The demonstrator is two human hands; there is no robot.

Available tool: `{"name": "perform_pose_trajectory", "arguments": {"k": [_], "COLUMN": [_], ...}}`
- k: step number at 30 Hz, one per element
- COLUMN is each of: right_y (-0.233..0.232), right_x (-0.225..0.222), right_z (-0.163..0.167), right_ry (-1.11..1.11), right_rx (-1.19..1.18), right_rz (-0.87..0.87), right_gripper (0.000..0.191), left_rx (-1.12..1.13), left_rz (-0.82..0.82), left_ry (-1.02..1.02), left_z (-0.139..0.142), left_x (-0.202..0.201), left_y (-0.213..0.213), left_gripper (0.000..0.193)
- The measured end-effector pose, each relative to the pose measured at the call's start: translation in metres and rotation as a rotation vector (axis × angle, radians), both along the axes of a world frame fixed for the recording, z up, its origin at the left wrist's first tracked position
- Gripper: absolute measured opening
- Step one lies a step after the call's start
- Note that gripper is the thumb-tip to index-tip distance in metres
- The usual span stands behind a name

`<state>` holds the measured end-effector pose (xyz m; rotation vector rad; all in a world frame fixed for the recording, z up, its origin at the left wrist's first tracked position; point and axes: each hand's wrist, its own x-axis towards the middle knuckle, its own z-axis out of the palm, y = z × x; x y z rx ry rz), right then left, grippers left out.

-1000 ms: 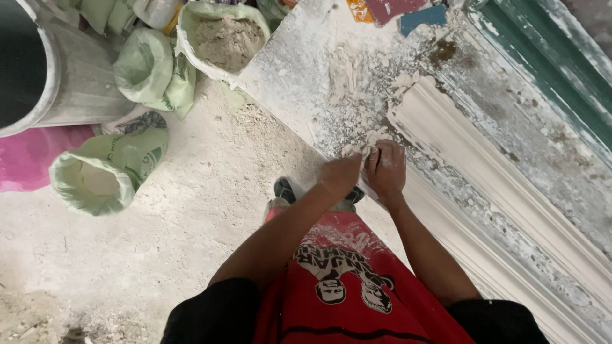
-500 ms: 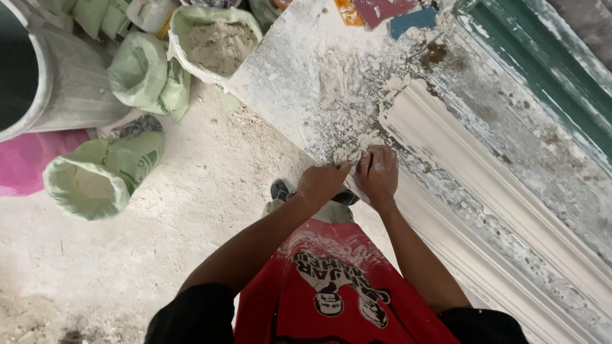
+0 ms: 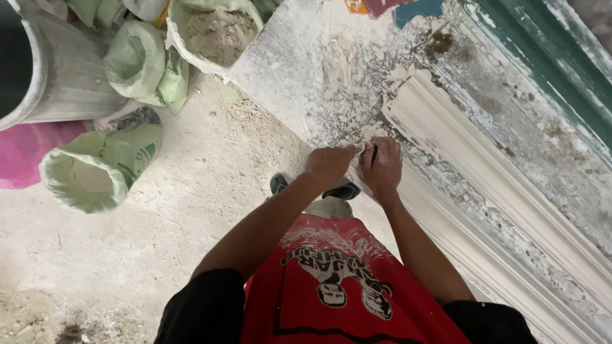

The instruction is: The person smooths and refines the surface of a white gypsum moulding using a thin flexible tool and then a sanding block. They work along the moulding's profile, removing excess material and smoothing the surface.

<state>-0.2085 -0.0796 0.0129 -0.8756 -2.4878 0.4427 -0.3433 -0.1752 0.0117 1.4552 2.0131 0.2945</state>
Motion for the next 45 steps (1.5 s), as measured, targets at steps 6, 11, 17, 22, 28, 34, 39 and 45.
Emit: {"name": "perform_pose_trajectory", "arguments": {"k": [6, 11, 17, 22, 28, 34, 39, 45], "right_y": [-0.002, 0.0, 0.003, 0.004, 0.003, 0.003, 0.003, 0.009], "right_x": [0.0, 0.0, 0.001, 0.0, 0.001, 0.002, 0.002, 0.01], "right_z": [0.002, -0.002, -0.006, -0.007, -0.005, -0.001, 0.002, -0.003], "right_ry": [0.013, -0.018, -0.073, -0.066, -0.026, -0.029, -0.019, 0.074], "right_rx": [0.002, -0.007, -0.008, -0.02, 0.013, -0.011, -0.045, -0.022], "right_rz": [-0.014, -0.01, -0.011, -0.017, 0.021, 0.011, 0.005, 0.129], "right_gripper": [0.012, 0.012, 0.011, 0.01, 0.011, 0.01, 0.012, 0.015], "left_rx": [0.183, 0.207, 0.066, -0.031, -0.074, -0.022, 0.219, 0.206], "left_rz": [-0.045, -0.054, -0.075, -0.017, 0.063, -0.016, -0.094, -0.124], "left_ry": [0.189, 0.254, 0.143, 0.052, -0.096, -0.172, 0.273, 0.181], "left_z": [-0.009, -0.008, 0.004, 0.011, 0.011, -0.001, -0.016, -0.036], "left_x": [0.005, 0.013, 0.006, 0.014, 0.012, -0.013, 0.012, -0.001], "left_y": [-0.03, -0.025, -0.008, -0.002, 0.013, -0.017, -0.038, -0.039], "left_gripper": [0.026, 0.021, 0.025, 0.024, 0.014, 0.029, 0.028, 0.026]}}
